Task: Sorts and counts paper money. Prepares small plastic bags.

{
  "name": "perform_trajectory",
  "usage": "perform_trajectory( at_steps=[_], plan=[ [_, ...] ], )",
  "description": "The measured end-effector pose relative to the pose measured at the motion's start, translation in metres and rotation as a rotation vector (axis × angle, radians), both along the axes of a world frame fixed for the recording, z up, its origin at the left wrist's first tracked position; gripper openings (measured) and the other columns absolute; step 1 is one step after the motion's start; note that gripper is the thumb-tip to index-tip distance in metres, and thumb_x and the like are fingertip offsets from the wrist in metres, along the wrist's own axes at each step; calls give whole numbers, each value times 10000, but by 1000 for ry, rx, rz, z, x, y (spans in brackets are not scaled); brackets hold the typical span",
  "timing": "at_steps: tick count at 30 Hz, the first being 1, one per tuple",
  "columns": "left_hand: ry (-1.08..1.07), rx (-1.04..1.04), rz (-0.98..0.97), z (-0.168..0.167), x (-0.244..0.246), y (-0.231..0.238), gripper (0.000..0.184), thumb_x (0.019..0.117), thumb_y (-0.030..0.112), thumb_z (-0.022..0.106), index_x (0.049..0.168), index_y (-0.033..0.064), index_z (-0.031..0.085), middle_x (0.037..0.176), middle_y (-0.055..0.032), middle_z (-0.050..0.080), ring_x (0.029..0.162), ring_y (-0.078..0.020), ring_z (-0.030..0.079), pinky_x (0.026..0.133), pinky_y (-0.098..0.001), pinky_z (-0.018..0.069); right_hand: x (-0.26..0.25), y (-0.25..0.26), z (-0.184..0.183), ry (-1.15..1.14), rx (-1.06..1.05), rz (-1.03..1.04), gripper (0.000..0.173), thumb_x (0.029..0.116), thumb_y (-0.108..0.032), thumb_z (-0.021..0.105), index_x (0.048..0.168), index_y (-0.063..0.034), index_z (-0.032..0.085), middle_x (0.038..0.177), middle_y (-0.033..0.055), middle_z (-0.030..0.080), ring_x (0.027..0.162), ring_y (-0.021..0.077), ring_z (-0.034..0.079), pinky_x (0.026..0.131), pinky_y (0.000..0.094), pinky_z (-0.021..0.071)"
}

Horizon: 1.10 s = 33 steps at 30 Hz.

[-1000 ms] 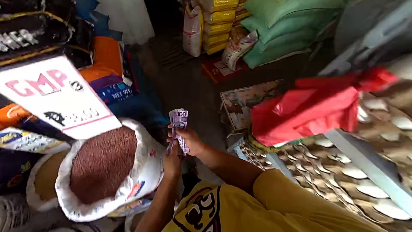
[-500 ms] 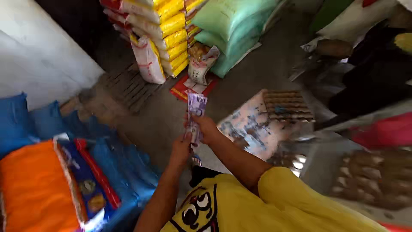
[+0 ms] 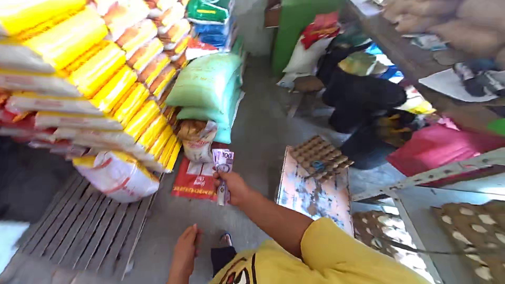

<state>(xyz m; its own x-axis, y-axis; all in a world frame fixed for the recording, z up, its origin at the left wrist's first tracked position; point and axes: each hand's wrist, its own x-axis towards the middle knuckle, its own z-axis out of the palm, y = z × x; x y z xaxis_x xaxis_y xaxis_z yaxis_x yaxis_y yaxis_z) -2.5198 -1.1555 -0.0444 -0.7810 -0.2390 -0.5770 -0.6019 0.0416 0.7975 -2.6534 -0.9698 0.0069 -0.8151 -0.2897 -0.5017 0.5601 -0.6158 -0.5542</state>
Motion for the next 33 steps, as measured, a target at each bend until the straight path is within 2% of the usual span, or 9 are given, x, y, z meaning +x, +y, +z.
perform_trajectory(
  at_steps=[2, 5, 9, 13, 18, 22, 27, 31, 33],
  plan=[
    [-3, -3, -134, -3, -78, -1, 360, 1116, 259, 405, 1073, -1, 652, 706, -4, 577, 499, -57, 475, 459, -205, 413, -45, 10, -2, -45, 22, -125, 192, 1120, -158, 379, 1195, -38, 510, 807, 35, 582, 560, 99, 557, 538, 256, 534],
    [-14, 5, -431, 3, -187, 34, 330, 1104, 255, 448, 1167, 3, 650, 785, -26, 604, 572, -82, 513, 522, -243, 448, -94, 49, -2, -89, 59, -295, 239, 1120, -162, 377, 1267, -33, 513, 804, 28, 574, 553, 96, 557, 533, 253, 540],
    [3, 47, -864, 8, -327, 110, 304, 1096, 250, 469, 1156, 14, 650, 787, -7, 592, 560, -62, 484, 520, -224, 426, -157, 133, -12, -28, 127, -588, 230, 1124, -160, 353, 1247, -40, 507, 770, 5, 572, 563, 85, 554, 559, 252, 543],
    [-36, 79, -1063, -17, -449, 198, 270, 1081, 230, 503, 1125, 16, 661, 777, -6, 584, 543, -54, 466, 506, -213, 406, -222, 232, -49, -48, 268, -840, 196, 1111, -145, 391, 1219, -44, 518, 765, 5, 574, 560, 87, 543, 552, 258, 532],
    [-188, 98, -1097, -10, -581, 292, 236, 1072, 218, 531, 1159, 31, 646, 790, -15, 584, 541, -66, 458, 494, -219, 391, -351, 318, -28, -117, 292, -876, 205, 1120, -159, 376, 1214, -56, 527, 757, -11, 546, 536, 68, 514, 524, 231, 511],
    [-127, 205, -1122, 19, -696, 335, 184, 1064, 196, 538, 1078, 59, 660, 752, 21, 569, 546, -50, 457, 489, -204, 374, -478, 349, 14, 89, 276, -714, 209, 1114, -116, 350, 1213, -38, 516, 734, -20, 535, 560, 70, 528, 565, 230, 523],
    [-17, 214, -946, 31, -863, 368, 182, 1072, 163, 513, 1070, 42, 649, 719, 28, 540, 518, -43, 448, 472, -188, 387, -660, 382, 30, 294, 302, -561, 208, 1102, -102, 361, 1126, -28, 554, 724, -24, 559, 585, 62, 539, 613, 223, 518],
    [3, 99, -965, 34, -1007, 401, 213, 1079, 177, 501, 1133, 22, 636, 751, 21, 548, 545, -47, 462, 504, -199, 408, -796, 403, 20, 255, 365, -530, 218, 1103, -131, 378, 1242, -72, 535, 842, 16, 653, 635, 76, 602, 602, 235, 541],
    [64, 119, -944, 48, -1081, 428, 233, 1085, 176, 491, 1132, 8, 645, 759, 14, 560, 558, -42, 478, 525, -191, 429, -861, 418, 27, 235, 353, -541, 263, 1098, -117, 388, 1338, -77, 487, 972, 60, 722, 746, 131, 700, 669, 287, 603]
  ],
)
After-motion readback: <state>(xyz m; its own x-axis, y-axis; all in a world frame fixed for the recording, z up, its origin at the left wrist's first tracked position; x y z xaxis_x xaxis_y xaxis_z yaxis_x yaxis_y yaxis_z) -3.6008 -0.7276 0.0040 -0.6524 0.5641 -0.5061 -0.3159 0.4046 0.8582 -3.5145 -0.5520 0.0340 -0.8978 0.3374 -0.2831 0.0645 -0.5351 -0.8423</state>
